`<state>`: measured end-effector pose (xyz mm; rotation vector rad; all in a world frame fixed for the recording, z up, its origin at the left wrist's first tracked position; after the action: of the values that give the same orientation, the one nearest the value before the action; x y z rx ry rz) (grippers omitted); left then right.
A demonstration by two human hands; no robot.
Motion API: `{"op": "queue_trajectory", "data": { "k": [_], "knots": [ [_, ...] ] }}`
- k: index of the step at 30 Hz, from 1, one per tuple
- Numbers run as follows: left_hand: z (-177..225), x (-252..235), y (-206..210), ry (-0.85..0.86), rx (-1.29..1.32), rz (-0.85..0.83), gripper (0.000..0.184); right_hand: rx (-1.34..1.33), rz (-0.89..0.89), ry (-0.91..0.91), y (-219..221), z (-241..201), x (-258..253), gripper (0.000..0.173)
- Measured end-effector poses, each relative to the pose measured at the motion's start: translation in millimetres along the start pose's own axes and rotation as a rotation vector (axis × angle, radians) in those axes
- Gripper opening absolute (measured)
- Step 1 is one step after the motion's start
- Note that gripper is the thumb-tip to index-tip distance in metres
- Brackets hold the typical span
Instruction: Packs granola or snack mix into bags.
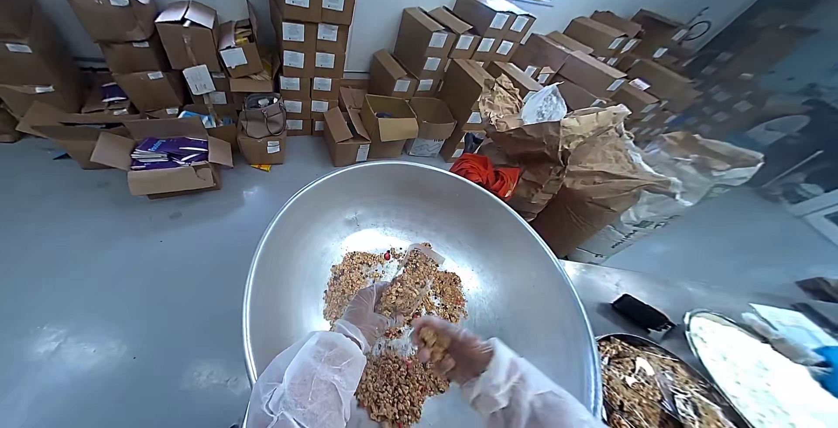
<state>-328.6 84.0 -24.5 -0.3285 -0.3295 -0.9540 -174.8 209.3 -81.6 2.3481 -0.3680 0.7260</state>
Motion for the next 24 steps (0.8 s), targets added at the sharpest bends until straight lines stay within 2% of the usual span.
{"op": "queue_trajectory", "data": {
  "k": [3, 5, 8, 11, 14, 16, 19, 22, 23, 24],
  "knots": [
    [-0.4, -3.0, 3.9, 0.01, -0.017, -0.017, 0.067, 0.122, 0.08, -0.251, 17.6, -75.9, 40.1, 0.032],
    [-13.9, -14.2, 9.4, 0.034, -0.021, -0.021, 0.069, 0.328, 0.239, -0.429, 39.9, -112.7, 61.1, 0.024],
    [-43.6, -38.9, 17.5, 0.074, -0.056, -0.049, 0.075, 0.67, 0.466, -0.484, 81.0, -145.4, 70.0, 0.015],
    [-41.8, -34.0, 19.0, 0.097, 0.038, -0.053, 0.074, 0.935, 0.435, -0.488, 89.4, -146.4, 51.7, 0.015],
    [-11.7, -6.3, 11.2, 0.041, 0.024, -0.061, 0.069, 1.124, 0.4, -0.598, 84.1, -138.6, 42.1, 0.015],
    [-15.0, -8.3, 11.5, 0.049, 0.038, -0.057, 0.071, 1.128, 0.419, -0.656, 86.4, -139.9, 45.7, 0.014],
    [-35.3, -26.4, 17.2, 0.107, 0.104, -0.056, 0.075, 0.947, 0.488, -0.75, 85.6, -144.8, 56.2, 0.014],
    [-34.3, -27.6, 17.9, 0.102, 0.135, -0.039, 0.076, 0.967, 0.736, -0.742, 69.9, -147.3, 70.6, 0.012],
    [-33.7, -27.5, 17.5, 0.102, 0.128, -0.033, 0.078, 1.067, 0.786, -0.69, 57.1, -143.1, 69.7, 0.019],
    [-33.4, -27.5, 17.0, 0.105, 0.109, -0.035, 0.081, 1.178, 0.768, -0.602, 43.6, -135.3, 65.1, 0.037]
  ]
}}
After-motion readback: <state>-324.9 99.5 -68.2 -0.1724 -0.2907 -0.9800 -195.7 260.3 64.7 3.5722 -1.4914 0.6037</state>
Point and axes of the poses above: each hand's wrist, its own x-axis away from the middle knuckle, its own y-axis out of the palm, z = x × y, the point moved 4 cm from there along -x, towards the middle knuckle, and after that the axes turned 8 degrees about z, right-handed, at the moved point
